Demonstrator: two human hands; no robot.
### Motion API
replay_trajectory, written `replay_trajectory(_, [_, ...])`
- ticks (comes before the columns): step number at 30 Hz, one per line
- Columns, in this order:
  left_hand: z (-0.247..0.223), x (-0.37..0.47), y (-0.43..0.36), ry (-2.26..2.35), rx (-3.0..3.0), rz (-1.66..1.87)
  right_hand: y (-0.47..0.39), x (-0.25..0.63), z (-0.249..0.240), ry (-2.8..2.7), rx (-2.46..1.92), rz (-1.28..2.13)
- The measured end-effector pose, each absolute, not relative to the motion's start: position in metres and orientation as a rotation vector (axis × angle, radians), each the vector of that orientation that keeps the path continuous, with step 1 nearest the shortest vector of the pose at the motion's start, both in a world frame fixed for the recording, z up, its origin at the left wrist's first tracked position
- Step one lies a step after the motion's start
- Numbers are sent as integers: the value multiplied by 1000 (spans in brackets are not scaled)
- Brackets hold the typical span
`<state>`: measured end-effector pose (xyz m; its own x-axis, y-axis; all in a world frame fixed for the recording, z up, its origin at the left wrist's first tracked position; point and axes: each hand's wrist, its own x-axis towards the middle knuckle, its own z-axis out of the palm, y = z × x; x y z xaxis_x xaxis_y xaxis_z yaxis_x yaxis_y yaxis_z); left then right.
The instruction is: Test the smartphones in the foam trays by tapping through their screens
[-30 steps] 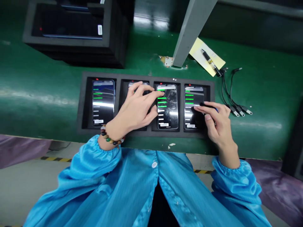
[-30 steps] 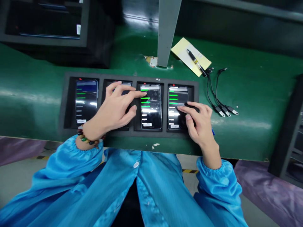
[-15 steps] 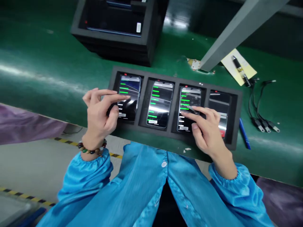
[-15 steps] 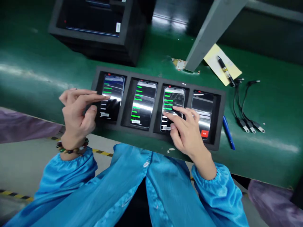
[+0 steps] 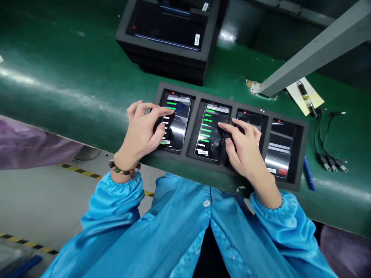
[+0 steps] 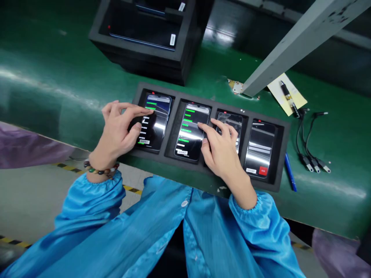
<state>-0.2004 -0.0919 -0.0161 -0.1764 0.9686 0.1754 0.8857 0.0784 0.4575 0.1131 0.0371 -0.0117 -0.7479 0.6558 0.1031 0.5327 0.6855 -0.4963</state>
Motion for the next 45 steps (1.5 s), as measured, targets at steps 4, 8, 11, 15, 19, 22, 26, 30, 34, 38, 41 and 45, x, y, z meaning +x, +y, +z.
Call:
replay_trajectory(4, [-16,-199,-94,2227,1877,801,25,118,-8,-2627,-872,682])
replay_trajectory(8, [-17,-197,-101,2355,1804,881,10,123,-8,-2681,-730,753])
replay_trajectory(11, [-18,-197,-104,2445,1733,846,6,124,-10,-2694,-698,762])
replay_trajectory(15, [-20,-197,-102,2427,1764,806,10,130,-9,-2614,-737,692])
replay_trajectory(19, [-20,-197,-98,2337,1820,783,16,145,-6,-2513,-869,638])
replay_trajectory(22, [-18,-197,-96,2293,1843,743,19,166,-6,-2422,-1020,584])
replay_trajectory(26, [-18,-199,-97,2320,1834,756,25,199,-9,-2249,-1242,437])
replay_trajectory(30, [-21,-198,-97,2339,1830,837,27,224,-16,-2194,-1341,373])
replay_trajectory(34, [-26,-195,-95,2403,1829,935,25,234,-21,-2094,-1413,354])
replay_trajectory(38, [-30,-196,-96,2391,1881,980,21,225,-19,-2152,-1359,410])
replay_trajectory(41, [-31,-199,-98,2374,1933,986,21,210,-17,-2312,-1272,485])
replay_trajectory(45, [-28,-201,-100,2311,1986,877,22,183,-18,-2436,-1216,472])
